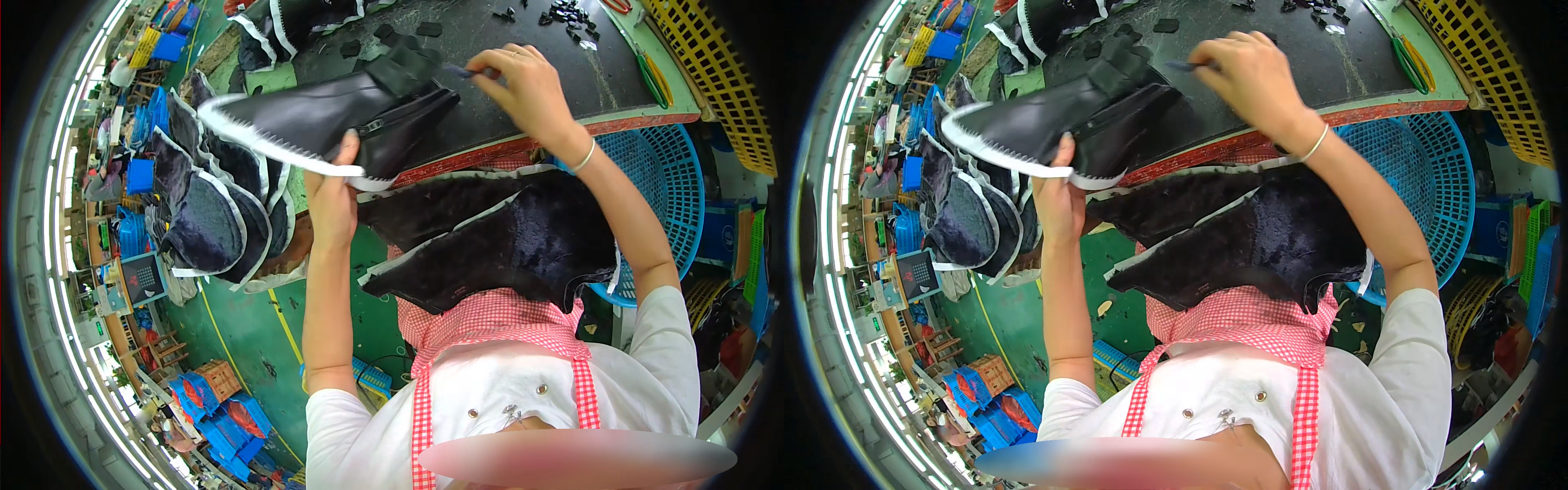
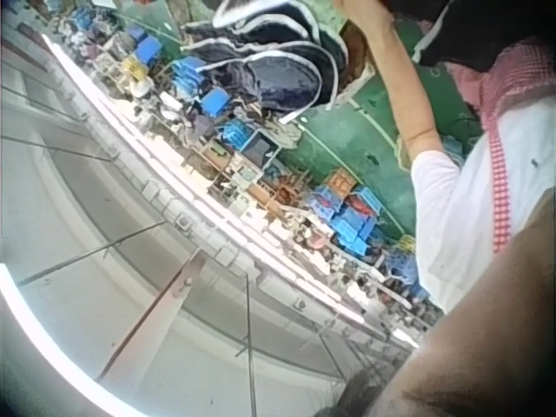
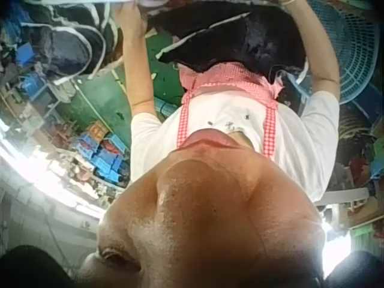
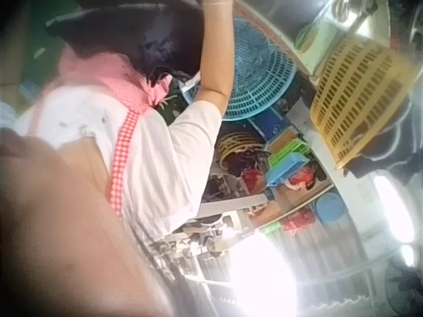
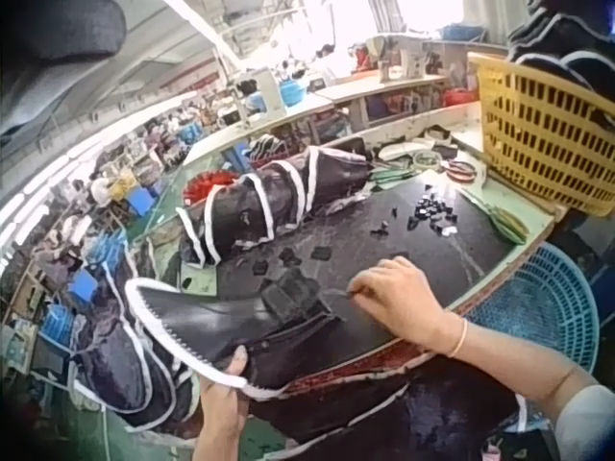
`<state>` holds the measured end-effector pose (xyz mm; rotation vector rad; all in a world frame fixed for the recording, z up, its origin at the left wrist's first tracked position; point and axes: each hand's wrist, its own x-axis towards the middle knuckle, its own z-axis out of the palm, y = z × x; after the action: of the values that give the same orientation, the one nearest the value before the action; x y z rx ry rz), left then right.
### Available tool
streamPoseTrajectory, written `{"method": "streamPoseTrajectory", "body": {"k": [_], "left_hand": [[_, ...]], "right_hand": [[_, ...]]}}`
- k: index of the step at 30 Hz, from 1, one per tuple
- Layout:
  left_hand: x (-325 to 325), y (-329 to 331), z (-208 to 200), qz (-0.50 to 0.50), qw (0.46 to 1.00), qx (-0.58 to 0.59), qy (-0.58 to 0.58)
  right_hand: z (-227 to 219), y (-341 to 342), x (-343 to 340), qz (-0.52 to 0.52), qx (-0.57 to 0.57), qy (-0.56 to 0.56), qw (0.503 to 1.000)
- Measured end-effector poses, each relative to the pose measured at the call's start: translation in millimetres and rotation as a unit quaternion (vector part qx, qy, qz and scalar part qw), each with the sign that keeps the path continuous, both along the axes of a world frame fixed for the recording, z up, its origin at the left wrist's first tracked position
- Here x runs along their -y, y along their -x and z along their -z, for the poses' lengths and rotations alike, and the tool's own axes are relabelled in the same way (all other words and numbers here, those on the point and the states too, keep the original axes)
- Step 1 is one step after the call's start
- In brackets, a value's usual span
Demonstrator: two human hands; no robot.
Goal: The recorder is assembling the upper portion of a black leather boot, trimming material with scissors and inspecting seams.
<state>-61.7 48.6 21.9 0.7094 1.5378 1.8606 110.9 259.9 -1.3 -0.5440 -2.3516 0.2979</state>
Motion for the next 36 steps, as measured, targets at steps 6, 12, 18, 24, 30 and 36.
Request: {"method": "streamPoseTrajectory", "body": {"k": [6,12,18,24,30,36], "left_hand": [[13.3,4.1,10.5,-0.021,0.997,0.055,-0.041],[3.0,-5.4,16.0,-0.005,0.995,0.098,-0.034],[0.3,-14.6,23.5,0.006,0.996,0.087,-0.037],[-0.4,-26.0,28.9,-0.092,0.977,-0.192,0.013],[7.3,-23.2,29.2,-0.065,0.968,-0.233,0.071],[22.6,-36.4,43.4,-0.054,0.987,-0.146,0.036]], "right_hand": [[-25.5,-9.2,-0.9,-0.014,-0.052,0.045,0.998],[-46.2,25.0,57.0,-0.17,-0.171,0.016,0.97],[-18.1,44.8,68.3,-0.143,-0.087,0.056,0.984],[-16.7,57.9,75.4,-0.153,-0.135,0.3,0.932],[-10.9,65.3,78.4,-0.164,-0.222,0.293,0.915],[-3.6,69.2,11.7,-0.178,-0.283,0.431,0.838]]}}
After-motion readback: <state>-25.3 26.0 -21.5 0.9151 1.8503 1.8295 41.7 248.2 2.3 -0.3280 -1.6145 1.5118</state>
